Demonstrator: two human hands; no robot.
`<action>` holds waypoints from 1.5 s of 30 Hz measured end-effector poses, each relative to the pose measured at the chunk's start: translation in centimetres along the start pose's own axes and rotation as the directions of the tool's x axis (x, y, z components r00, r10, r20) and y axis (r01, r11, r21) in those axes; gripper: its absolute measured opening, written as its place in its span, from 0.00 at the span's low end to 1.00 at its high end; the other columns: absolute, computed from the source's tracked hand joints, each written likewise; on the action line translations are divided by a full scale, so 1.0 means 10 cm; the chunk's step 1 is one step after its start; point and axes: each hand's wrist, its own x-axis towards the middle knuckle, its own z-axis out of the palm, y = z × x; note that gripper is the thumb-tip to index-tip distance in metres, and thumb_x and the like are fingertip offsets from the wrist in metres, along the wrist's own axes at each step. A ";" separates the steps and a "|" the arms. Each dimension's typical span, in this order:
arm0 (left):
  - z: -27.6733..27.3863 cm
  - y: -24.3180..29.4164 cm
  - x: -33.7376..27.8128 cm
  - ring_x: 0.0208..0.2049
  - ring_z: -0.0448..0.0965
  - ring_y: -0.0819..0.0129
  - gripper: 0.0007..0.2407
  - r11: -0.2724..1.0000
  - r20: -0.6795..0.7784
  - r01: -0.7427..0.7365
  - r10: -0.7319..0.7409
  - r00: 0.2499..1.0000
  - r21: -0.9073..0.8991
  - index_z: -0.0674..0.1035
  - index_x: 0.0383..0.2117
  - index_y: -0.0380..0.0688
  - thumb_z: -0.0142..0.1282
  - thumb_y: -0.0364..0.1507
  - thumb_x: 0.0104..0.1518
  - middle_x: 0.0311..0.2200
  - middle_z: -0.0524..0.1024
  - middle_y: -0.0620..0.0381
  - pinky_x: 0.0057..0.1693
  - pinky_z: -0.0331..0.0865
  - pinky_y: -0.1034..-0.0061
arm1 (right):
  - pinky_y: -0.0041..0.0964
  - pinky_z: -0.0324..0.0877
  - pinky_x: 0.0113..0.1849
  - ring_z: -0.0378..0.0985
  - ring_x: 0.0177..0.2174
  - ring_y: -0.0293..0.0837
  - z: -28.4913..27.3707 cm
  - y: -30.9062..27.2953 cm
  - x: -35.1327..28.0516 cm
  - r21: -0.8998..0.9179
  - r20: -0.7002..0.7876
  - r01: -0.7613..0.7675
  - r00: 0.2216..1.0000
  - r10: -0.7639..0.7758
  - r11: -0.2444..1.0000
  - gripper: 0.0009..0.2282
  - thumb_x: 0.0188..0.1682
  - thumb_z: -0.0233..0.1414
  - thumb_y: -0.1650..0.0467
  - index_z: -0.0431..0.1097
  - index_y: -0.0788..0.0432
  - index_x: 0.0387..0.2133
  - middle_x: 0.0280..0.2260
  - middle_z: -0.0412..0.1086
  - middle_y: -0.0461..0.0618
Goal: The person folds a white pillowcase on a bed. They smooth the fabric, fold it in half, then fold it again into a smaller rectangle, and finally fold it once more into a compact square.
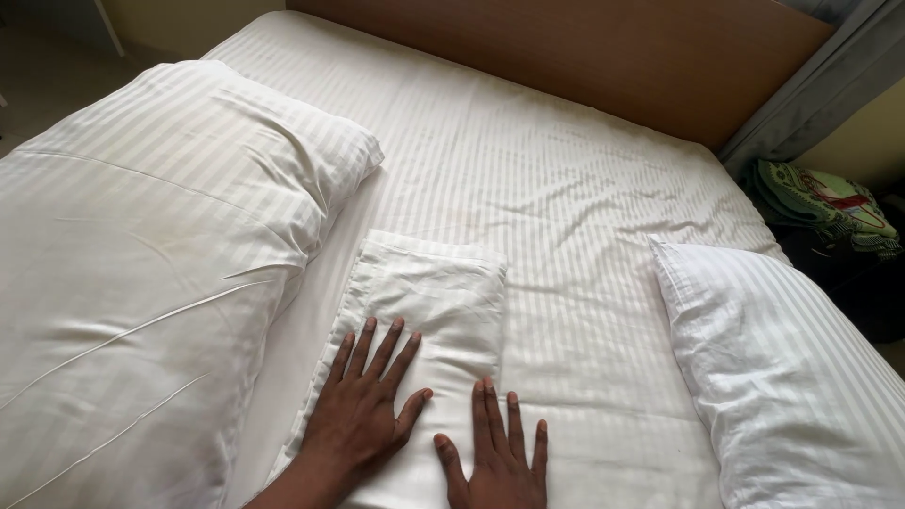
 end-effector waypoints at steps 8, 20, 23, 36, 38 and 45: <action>-0.15 0.03 0.05 0.71 0.38 0.51 0.37 0.997 0.047 0.048 -0.046 0.998 -0.056 0.54 0.68 0.43 0.41 0.56 0.57 0.70 0.47 0.48 0.73 0.30 0.54 | 0.52 0.30 0.66 0.27 0.71 0.52 -0.68 -0.14 0.80 0.612 0.576 -0.395 0.816 -0.044 0.685 0.34 0.54 0.30 0.47 0.39 0.45 0.72 0.74 0.34 0.47; -0.09 -0.01 0.03 0.71 0.36 0.48 0.48 0.994 -0.025 0.012 -0.015 1.000 -0.110 0.50 0.68 0.34 0.43 0.66 0.52 0.70 0.46 0.43 0.73 0.30 0.52 | 0.52 0.31 0.65 0.33 0.67 0.46 0.33 0.77 0.74 -0.246 -0.116 0.193 0.967 -0.227 0.950 0.33 0.56 0.24 0.44 0.40 0.45 0.72 0.69 0.38 0.44; -0.04 0.00 0.03 0.71 0.36 0.48 0.49 0.995 -0.008 0.026 -0.027 1.000 -0.093 0.50 0.68 0.34 0.41 0.67 0.52 0.70 0.46 0.43 0.73 0.30 0.51 | 0.53 0.27 0.65 0.28 0.71 0.52 0.20 0.71 0.93 0.244 0.469 -0.235 0.878 0.098 0.941 0.35 0.55 0.31 0.45 0.37 0.51 0.70 0.73 0.34 0.49; 0.13 -0.10 -0.02 0.71 0.33 0.42 0.48 0.997 0.016 -0.028 0.029 0.999 -0.066 0.48 0.67 0.30 0.40 0.64 0.56 0.68 0.44 0.35 0.72 0.28 0.45 | 0.47 0.28 0.68 0.33 0.71 0.42 0.08 0.14 1.57 0.657 0.390 0.190 0.742 -0.545 0.729 0.33 0.53 0.30 0.46 0.39 0.38 0.72 0.74 0.36 0.37; 0.14 -0.11 -0.01 0.71 0.33 0.42 0.50 0.996 0.015 -0.037 0.038 0.999 -0.076 0.48 0.68 0.31 0.42 0.68 0.55 0.70 0.43 0.37 0.72 0.27 0.47 | 0.48 0.32 0.67 0.33 0.69 0.45 0.46 0.26 1.56 -0.062 -0.134 0.548 0.824 -0.551 0.834 0.31 0.57 0.25 0.44 0.39 0.35 0.72 0.72 0.37 0.39; 0.19 -0.12 -0.03 0.71 0.34 0.45 0.51 0.999 0.012 -0.028 0.028 1.000 -0.021 0.49 0.68 0.33 0.40 0.70 0.53 0.70 0.43 0.41 0.72 0.28 0.47 | 0.50 0.23 0.67 0.23 0.70 0.39 0.47 0.63 2.08 0.170 0.714 -0.084 0.698 -0.063 0.982 0.34 0.48 0.21 0.43 0.30 0.28 0.71 0.73 0.25 0.31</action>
